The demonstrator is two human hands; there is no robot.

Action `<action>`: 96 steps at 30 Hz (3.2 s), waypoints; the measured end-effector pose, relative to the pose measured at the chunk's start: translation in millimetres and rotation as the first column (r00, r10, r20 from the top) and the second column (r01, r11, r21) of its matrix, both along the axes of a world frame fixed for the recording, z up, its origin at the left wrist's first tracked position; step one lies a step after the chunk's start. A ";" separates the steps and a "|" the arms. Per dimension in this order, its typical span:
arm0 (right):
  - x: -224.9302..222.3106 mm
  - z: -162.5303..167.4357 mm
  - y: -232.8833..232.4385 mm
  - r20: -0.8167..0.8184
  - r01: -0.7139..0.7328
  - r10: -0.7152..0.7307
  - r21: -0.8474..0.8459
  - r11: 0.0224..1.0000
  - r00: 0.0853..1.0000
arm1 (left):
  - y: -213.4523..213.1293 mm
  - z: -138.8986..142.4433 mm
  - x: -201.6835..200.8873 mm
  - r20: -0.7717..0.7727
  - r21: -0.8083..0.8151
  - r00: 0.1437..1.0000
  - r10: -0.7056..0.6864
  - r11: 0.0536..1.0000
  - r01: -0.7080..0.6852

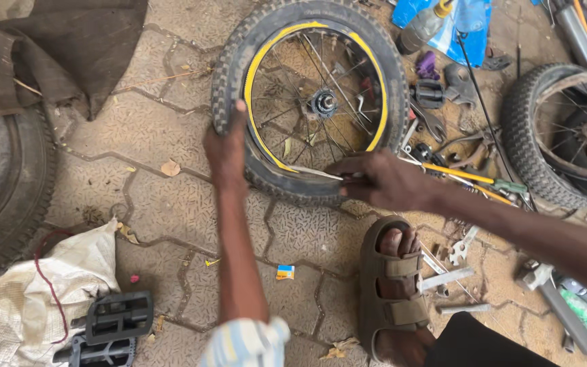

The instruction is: The person removes a bicycle tire from the rim by hand, then uses a tire lever to pry the tire bead back onto the rim. The person works around the circumference of the wheel, seating the tire bead until the tire is fully mounted.

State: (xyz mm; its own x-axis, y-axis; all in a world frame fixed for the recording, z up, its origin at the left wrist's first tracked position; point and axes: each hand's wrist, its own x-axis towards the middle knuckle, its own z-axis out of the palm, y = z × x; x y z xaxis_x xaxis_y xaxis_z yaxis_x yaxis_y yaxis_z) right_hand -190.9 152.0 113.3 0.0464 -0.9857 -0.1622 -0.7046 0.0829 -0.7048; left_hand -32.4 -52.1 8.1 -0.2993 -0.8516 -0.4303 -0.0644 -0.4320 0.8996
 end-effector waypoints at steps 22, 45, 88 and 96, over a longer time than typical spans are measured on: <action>25.4 3.4 -71.8 0.010 0.220 -0.418 0.839 0.498 0.908 | 31.2 -13.2 -4.9 -0.147 -0.024 0.937 0.318 0.945 -0.325; 17.7 -15.2 17.4 -0.299 0.025 0.027 0.169 0.985 0.954 | -32.1 10.8 -12.3 0.040 -0.087 0.988 -0.148 0.985 0.151; 158.5 -57.6 60.2 0.106 0.618 -0.634 0.153 0.771 0.766 | 45.1 1.4 -14.1 -0.129 -0.096 0.949 0.289 0.948 -0.302; 89.3 -55.4 76.8 -0.644 0.212 0.050 0.323 0.922 0.764 | 24.4 21.9 -6.6 -0.058 -0.204 0.991 0.118 0.971 -0.127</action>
State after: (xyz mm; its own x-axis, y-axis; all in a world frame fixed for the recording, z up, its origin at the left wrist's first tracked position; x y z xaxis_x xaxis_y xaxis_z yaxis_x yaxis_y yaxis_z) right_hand -101.6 228.8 57.9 -0.2729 -0.8443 -0.4612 -0.9501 0.3117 -0.0085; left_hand -39.0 -27.7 30.0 -0.2022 -0.9521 -0.2293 0.0199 -0.2381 0.9710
